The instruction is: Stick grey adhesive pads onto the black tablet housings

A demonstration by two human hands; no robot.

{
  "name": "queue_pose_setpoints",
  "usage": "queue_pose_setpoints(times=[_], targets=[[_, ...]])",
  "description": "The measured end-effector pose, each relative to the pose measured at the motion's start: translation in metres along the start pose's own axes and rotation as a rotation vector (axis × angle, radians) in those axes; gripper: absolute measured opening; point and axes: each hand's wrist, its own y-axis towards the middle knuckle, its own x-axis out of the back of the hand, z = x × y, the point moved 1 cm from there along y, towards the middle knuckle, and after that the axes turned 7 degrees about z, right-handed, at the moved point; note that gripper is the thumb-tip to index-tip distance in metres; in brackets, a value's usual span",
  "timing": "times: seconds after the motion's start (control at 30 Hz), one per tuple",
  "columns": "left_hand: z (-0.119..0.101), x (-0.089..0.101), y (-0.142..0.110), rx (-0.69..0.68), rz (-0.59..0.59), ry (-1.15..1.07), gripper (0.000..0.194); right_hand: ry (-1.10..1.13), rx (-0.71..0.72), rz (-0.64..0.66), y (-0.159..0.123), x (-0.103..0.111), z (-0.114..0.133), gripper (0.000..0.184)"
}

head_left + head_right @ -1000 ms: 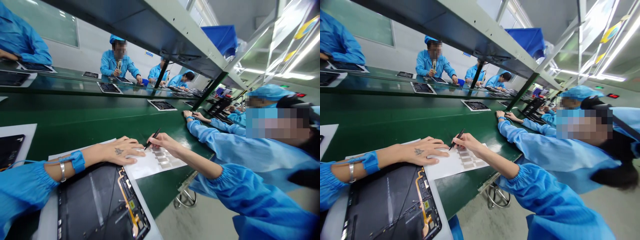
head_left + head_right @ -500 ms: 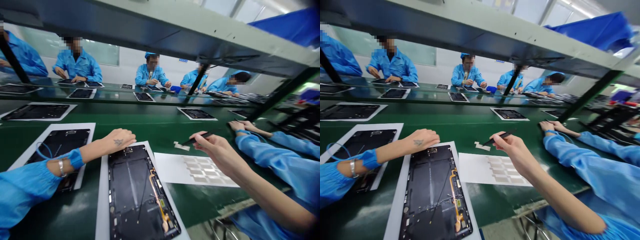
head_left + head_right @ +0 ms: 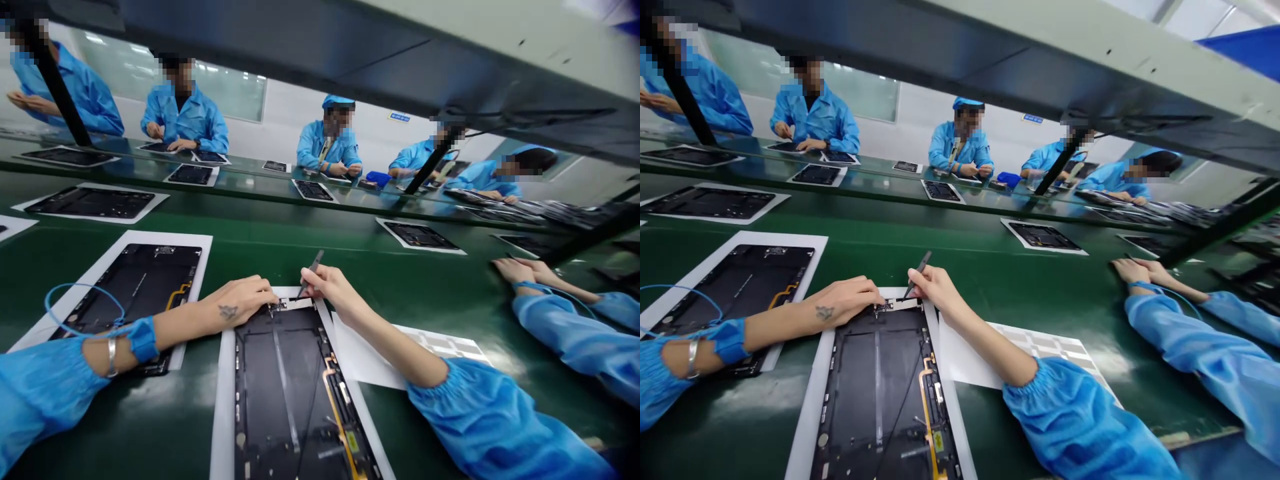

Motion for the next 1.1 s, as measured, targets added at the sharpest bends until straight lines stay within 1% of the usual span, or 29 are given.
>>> queue_pose_setpoints(times=[0.17,0.3,0.43,0.53,0.73,1.1], targets=[[-0.003,-0.001,0.003,0.014,0.0,-0.005,0.032,-0.004,-0.083,0.004,0.001,0.009,-0.005,0.052],[-0.006,0.002,0.005,0.012,0.001,0.005,0.033,0.019,-0.116,0.025,0.002,0.011,-0.004,0.051],[-0.009,0.006,0.006,0.034,0.036,0.004,0.033,0.02,-0.123,0.025,0.002,0.011,-0.003,0.054],[-0.009,0.006,0.006,0.047,0.046,0.014,0.035,0.008,-0.124,0.015,0.0,0.01,-0.002,0.054],[-0.006,-0.002,0.005,0.022,-0.002,0.039,0.037,-0.006,-0.128,-0.002,-0.001,0.009,-0.001,0.056],[-0.004,-0.004,0.006,0.034,0.003,0.048,0.036,-0.007,-0.139,-0.008,0.0,0.009,-0.002,0.057]])
